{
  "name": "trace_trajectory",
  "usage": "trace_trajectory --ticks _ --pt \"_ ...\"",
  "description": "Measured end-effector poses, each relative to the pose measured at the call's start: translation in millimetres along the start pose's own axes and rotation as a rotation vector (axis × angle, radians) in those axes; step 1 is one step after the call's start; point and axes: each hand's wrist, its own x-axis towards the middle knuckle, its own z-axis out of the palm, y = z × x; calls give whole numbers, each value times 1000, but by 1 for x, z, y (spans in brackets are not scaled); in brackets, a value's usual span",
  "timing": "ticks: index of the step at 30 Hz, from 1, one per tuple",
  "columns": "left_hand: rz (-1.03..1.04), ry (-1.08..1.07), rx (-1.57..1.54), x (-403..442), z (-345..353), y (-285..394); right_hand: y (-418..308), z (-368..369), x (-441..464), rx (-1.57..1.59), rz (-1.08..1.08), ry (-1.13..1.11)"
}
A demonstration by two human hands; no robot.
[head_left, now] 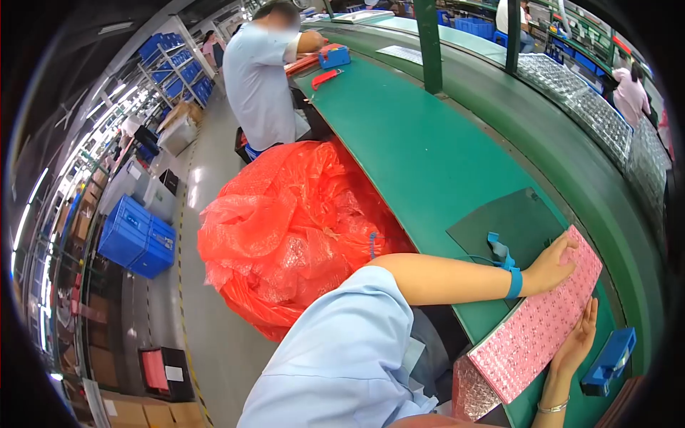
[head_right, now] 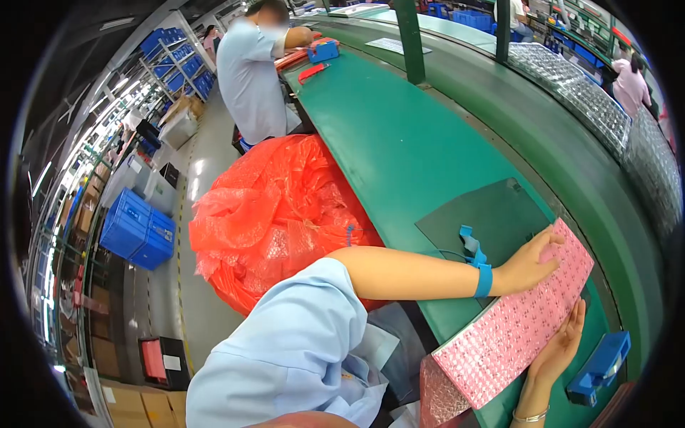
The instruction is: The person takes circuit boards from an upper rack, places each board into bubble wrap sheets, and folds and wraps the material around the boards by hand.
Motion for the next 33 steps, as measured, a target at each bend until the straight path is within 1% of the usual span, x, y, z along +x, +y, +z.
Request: trace_trajectory --ticks 4,5,9,15,19,25,29,33 --pt "108 8 96 1 -1 -4 -4 16 -4 -93 58 -59" --pt "112 -10 90 2 -1 -2 -5 18 -3 -93 45 -45" --pt "82 33 62 -3 -4 4 -6 21 -5 -115 39 -7" --pt "78 -23 8 -7 -5 10 -5 21 -7 -126 29 20" --pt "86 -32 -34 -3 -8 9 -7 25 -7 -272 -3 -2" --pt "103 -61 -99 -4 -9 16 -7 23 -8 -262 -19 26" --pt "53 -106 75 -8 -11 23 -7 27 -8 -166 -8 16" --pt "55 -92 96 -9 -10 23 -6 25 -6 -144 1 16"
